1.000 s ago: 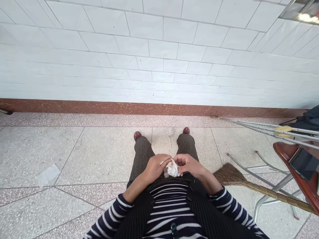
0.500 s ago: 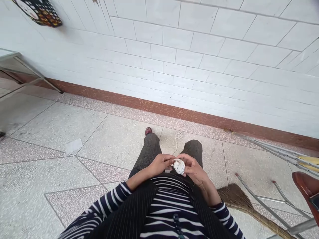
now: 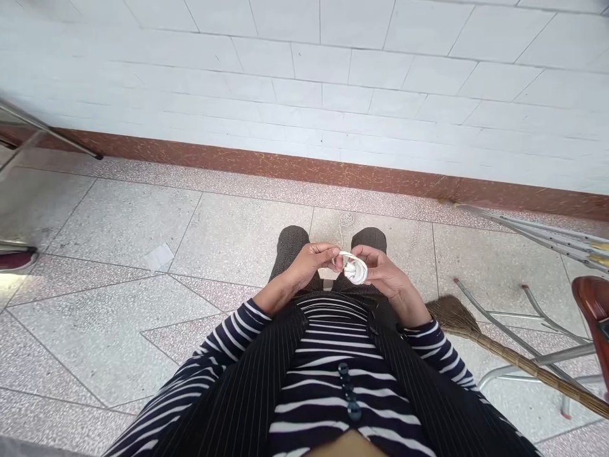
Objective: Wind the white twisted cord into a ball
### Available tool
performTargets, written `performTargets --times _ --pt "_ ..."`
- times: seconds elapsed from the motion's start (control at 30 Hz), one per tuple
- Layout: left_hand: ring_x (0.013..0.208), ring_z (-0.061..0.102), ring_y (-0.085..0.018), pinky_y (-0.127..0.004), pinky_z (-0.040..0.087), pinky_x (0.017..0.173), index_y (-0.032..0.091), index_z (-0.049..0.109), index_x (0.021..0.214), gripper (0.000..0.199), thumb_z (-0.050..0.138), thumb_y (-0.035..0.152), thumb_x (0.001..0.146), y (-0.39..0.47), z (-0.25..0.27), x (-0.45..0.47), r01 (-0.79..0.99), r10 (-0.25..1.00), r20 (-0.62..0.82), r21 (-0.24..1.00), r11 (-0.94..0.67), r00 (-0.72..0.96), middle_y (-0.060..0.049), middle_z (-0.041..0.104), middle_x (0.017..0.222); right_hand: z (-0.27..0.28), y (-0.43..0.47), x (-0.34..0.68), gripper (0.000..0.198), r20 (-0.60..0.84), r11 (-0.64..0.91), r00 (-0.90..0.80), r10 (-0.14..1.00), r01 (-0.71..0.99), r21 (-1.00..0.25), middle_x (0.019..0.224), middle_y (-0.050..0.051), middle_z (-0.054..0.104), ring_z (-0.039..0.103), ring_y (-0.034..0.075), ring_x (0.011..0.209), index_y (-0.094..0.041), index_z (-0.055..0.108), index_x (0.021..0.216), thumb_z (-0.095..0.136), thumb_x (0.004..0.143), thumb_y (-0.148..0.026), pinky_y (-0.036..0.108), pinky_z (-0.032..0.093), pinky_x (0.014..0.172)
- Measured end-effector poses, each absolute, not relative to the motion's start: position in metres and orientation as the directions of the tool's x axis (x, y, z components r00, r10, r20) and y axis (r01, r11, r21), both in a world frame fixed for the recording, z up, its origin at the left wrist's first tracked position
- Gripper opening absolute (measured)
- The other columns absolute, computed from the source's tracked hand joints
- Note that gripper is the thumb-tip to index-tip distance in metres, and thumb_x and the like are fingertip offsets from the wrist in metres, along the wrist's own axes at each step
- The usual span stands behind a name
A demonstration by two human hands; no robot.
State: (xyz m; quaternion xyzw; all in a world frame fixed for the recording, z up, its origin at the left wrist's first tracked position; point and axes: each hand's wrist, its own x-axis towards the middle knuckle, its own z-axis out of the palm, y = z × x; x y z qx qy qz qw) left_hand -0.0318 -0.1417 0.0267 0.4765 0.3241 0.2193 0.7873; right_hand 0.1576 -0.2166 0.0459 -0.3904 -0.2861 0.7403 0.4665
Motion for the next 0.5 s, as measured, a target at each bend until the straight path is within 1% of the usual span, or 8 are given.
performTargets --times 0.07,0.13,0.33,0.4,0.5 --pt "0.073 0.065 -0.015 -0.029 0.054 0.076 0.011 0.071 0.073 0.041 0.072 0.051 0.083 -0.138 0.030 -0.035 -0.029 0.656 -0.285 0.905 0.424 0.699 -0.007 0.071 0.075 0.044 -0.214 0.157 0.037 -0.319 -0.441 -0.325 0.890 -0.444 -0.780 0.067 -0.004 0.062 0.043 0.005 0.048 -0.017 0.069 0.087 0.088 0.056 -0.023 0.017 0.029 0.041" --pt "0.071 0.064 -0.014 -0.028 0.053 0.075 0.012 0.071 0.070 0.040 0.071 0.050 0.083 -0.131 0.032 -0.036 0.006 0.664 -0.280 0.924 0.383 0.693 -0.005 0.070 0.072 0.042 -0.208 0.158 0.032 -0.325 -0.456 -0.345 0.880 -0.429 -0.780 0.065 -0.004 0.062 0.040 0.004 0.045 -0.016 0.071 0.085 0.087 0.058 -0.023 0.017 0.026 0.040" --pt "0.069 0.063 -0.014 -0.026 0.052 0.072 0.012 0.071 0.071 0.041 0.069 0.050 0.084 -0.117 0.020 -0.032 0.129 0.662 -0.303 0.945 0.299 0.686 -0.006 0.071 0.073 0.033 -0.192 0.167 0.027 -0.405 -0.470 -0.251 0.879 -0.316 -0.824 0.065 -0.002 0.063 0.041 0.005 0.047 -0.014 0.074 0.083 0.083 0.059 -0.019 0.018 0.026 0.042" --pt "0.068 0.062 -0.014 -0.025 0.051 0.070 0.012 0.073 0.076 0.036 0.070 0.048 0.083 -0.122 0.011 -0.034 0.166 0.623 -0.325 0.939 0.301 0.711 -0.004 0.070 0.073 0.027 -0.194 0.168 0.026 -0.448 -0.503 -0.242 0.861 -0.272 -0.820 0.063 -0.002 0.063 0.041 0.005 0.048 -0.014 0.074 0.083 0.081 0.058 -0.019 0.018 0.026 0.042" --pt "0.073 0.063 -0.014 -0.023 0.049 0.070 0.014 0.076 0.091 0.031 0.070 0.044 0.085 -0.139 0.000 -0.041 0.163 0.512 -0.351 0.912 0.377 0.784 -0.003 0.070 0.077 0.017 -0.201 0.165 0.025 -0.522 -0.572 -0.247 0.817 -0.227 -0.788 0.062 -0.003 0.063 0.039 0.006 0.048 -0.015 0.074 0.081 0.079 0.057 -0.018 0.019 0.025 0.043"
